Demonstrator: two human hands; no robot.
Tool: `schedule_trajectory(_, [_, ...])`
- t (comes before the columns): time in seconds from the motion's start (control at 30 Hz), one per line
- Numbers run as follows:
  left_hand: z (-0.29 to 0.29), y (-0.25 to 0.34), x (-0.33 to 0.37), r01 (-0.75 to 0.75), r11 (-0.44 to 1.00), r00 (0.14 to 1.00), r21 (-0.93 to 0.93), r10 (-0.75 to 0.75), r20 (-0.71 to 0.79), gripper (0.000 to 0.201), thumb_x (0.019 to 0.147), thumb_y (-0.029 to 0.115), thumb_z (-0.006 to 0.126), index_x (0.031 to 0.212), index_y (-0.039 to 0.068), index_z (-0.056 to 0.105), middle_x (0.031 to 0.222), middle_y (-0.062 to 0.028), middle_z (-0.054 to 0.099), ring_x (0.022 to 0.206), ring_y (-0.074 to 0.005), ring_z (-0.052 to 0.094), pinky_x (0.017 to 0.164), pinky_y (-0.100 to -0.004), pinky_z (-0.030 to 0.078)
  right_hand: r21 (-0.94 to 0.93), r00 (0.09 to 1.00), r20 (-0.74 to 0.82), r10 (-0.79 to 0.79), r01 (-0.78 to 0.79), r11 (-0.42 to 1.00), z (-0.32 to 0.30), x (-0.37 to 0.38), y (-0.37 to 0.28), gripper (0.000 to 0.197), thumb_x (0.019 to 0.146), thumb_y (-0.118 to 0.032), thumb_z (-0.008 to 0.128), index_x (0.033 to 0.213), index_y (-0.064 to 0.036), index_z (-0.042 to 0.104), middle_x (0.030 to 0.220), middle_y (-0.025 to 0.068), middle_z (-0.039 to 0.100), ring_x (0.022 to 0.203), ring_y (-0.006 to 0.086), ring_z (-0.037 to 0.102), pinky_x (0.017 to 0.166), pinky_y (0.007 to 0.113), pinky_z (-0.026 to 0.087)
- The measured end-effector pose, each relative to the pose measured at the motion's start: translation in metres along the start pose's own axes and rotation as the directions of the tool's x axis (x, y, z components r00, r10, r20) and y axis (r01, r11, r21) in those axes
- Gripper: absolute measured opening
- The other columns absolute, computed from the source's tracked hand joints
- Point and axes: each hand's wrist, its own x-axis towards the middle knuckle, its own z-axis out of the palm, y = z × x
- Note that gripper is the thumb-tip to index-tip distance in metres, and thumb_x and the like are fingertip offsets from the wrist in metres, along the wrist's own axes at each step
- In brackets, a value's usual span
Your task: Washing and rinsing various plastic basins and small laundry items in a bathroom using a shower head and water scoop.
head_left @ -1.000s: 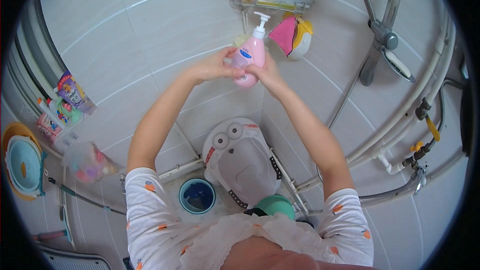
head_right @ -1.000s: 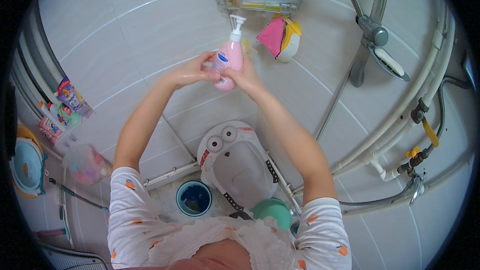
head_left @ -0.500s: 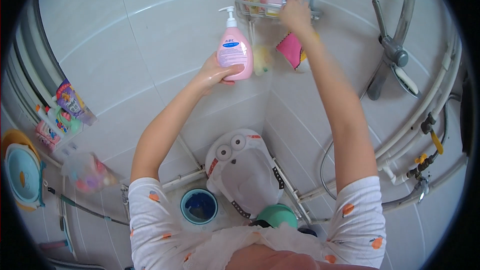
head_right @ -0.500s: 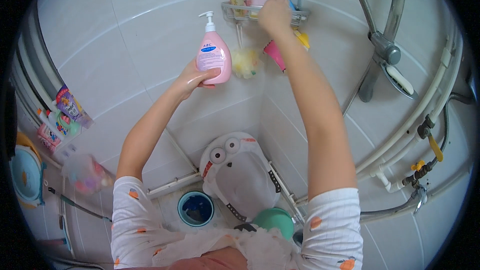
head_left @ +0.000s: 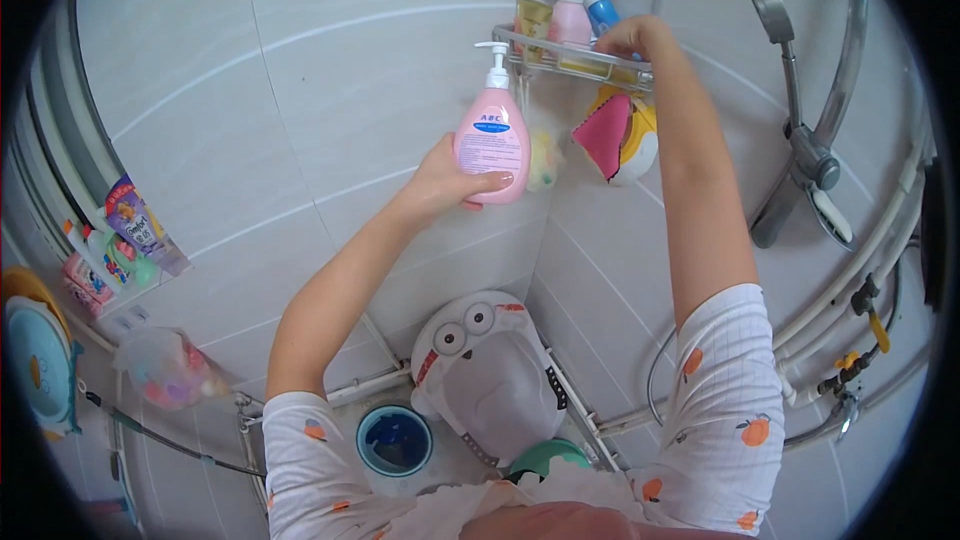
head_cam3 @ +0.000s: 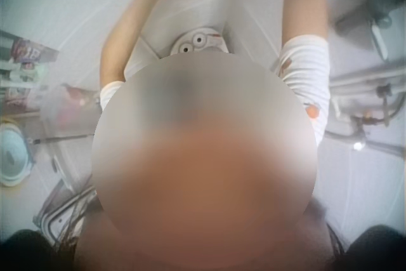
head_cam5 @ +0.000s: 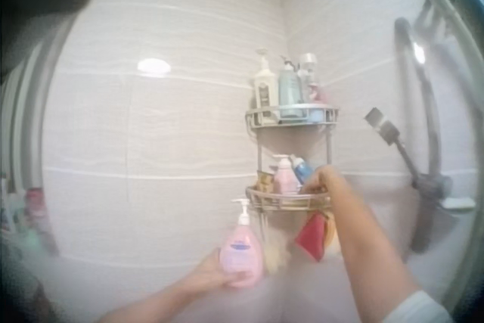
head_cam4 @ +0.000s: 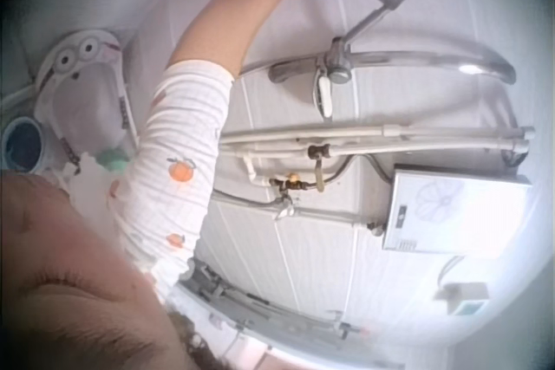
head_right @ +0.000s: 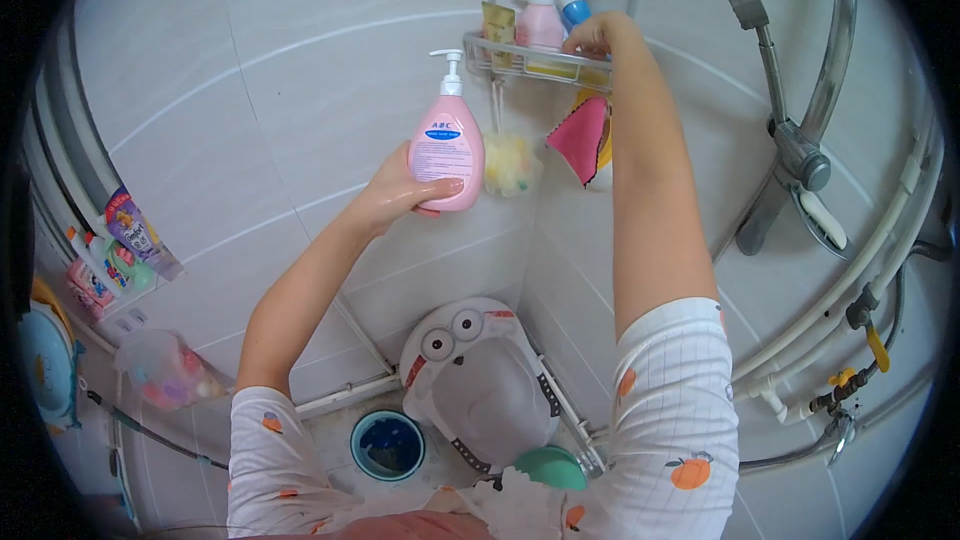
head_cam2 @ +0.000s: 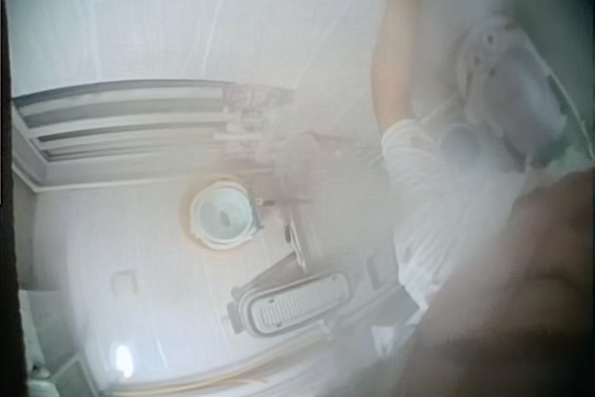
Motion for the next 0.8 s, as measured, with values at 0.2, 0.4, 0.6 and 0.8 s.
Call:
schedule_trajectory(0.2, [-0.003,-0.008,0.005,-0.017,0.999,0.999,0.035,0.018,-0.049,0.042,0.069,0.022,0.074,0.103,0.008,0.054,0.090,-0.0020,0.060,0.076,-0.0097,0.059,0.054,-0.0233,0.051,-0.542,0.920,-0.175,-0.352,0.208,0.814,-0.006,-0.002,-0.022,0.045,0.060,-0.027,0.070,0.101,-0.0122,0.061,0.112,0.0058,0.057,0.105,0.0217,0.052,0.094,0.049,0.033])
schedule_trajectory(0.4, [-0.007,-0.006,0.009,-0.007,1.000,0.999,0.024,0.009,-0.050,0.042,0.069,0.021,0.074,0.103,0.008,0.054,0.090,-0.0026,0.061,0.076,-0.0100,0.059,0.053,-0.0232,0.051,-0.947,0.653,-0.228,-0.722,0.022,0.319,0.030,-0.021,-0.058,0.026,0.060,-0.010,0.069,0.086,-0.0127,0.064,0.098,0.0024,0.060,0.103,0.0215,0.051,0.095,0.047,0.031])
schedule_trajectory(0.6, [-0.006,-0.008,0.007,0.009,1.000,0.998,0.022,-0.007,-0.063,0.045,0.067,0.019,0.075,0.103,0.006,0.052,0.091,-0.0041,0.060,0.076,-0.0108,0.060,0.052,-0.0244,0.052,-0.995,0.543,-0.055,-0.838,0.038,0.090,0.040,-0.011,-0.062,0.026,0.059,-0.001,0.066,0.080,-0.0152,0.067,0.103,0.0019,0.054,0.110,0.0217,0.044,0.100,0.046,0.028])
schedule_trajectory(0.8, [-0.006,-0.021,0.008,-0.007,1.000,0.988,0.029,0.011,-0.155,0.050,0.067,0.019,0.076,0.105,0.004,0.047,0.092,-0.0061,0.060,0.077,-0.0124,0.060,0.053,-0.0248,0.053,-0.993,0.543,-0.014,-0.839,0.091,0.076,0.050,-0.011,-0.060,0.034,0.060,-0.001,0.065,0.090,-0.0181,0.065,0.110,0.0033,0.051,0.114,0.0225,0.041,0.102,0.045,0.025])
